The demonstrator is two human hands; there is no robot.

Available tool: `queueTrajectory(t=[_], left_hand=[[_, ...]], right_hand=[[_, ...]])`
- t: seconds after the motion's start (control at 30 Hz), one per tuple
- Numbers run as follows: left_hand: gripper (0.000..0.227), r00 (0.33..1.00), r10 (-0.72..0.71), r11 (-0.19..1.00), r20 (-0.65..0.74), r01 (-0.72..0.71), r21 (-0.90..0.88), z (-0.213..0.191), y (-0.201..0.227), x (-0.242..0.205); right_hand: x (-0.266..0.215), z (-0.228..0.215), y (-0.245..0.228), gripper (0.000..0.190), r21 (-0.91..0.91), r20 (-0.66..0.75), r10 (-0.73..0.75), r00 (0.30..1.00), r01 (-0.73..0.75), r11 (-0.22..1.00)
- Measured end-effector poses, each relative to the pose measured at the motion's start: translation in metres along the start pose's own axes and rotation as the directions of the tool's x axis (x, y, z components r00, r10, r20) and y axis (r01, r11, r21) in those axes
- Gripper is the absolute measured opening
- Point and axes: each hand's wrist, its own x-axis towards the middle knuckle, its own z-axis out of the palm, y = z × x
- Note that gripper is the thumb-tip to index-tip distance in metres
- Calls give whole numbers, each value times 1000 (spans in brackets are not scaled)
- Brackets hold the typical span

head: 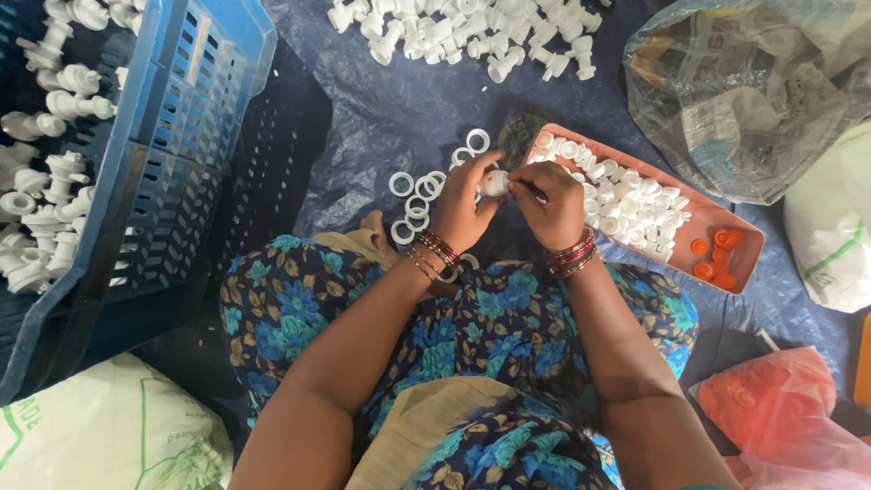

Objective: The person sits on the floor and assembles small white plastic components by inserting orange caps into them. The person picks up a white part, inserts an orange cap, and places the assembled unit into a pink tray.

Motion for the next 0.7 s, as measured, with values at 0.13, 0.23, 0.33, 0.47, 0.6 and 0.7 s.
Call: queueTrajectory(t=[0.13,0.23,0.33,0.47,0.6,0.7], left_hand=[[57,999,-14,999,49,11,48,-6,5,2],[50,998,19,999,64,-21,30,-11,7,4],[43,997,56,998,48,-55,-20,-11,4,7],[28,995,13,994,-99,-24,-110,-4,-9,6],[26,963,-200,928,-183,126,-352,1,-26,7],[26,962,-201,930,-182,130,-343,6,-35,5]], right_hand=[[-6,5,6,12,114,-3,89,996,-88,990],[-12,9,22,12,266,33,205,978,-206,942],[-17,15,50,11,309,84,143,986,-162,937],[-21,46,93,24,545,67,340,938,-320,775],[-23,91,118,43,-391,177,-3,984,73,917],[-28,114,131,55,-458,255,406,878,-260,850]])
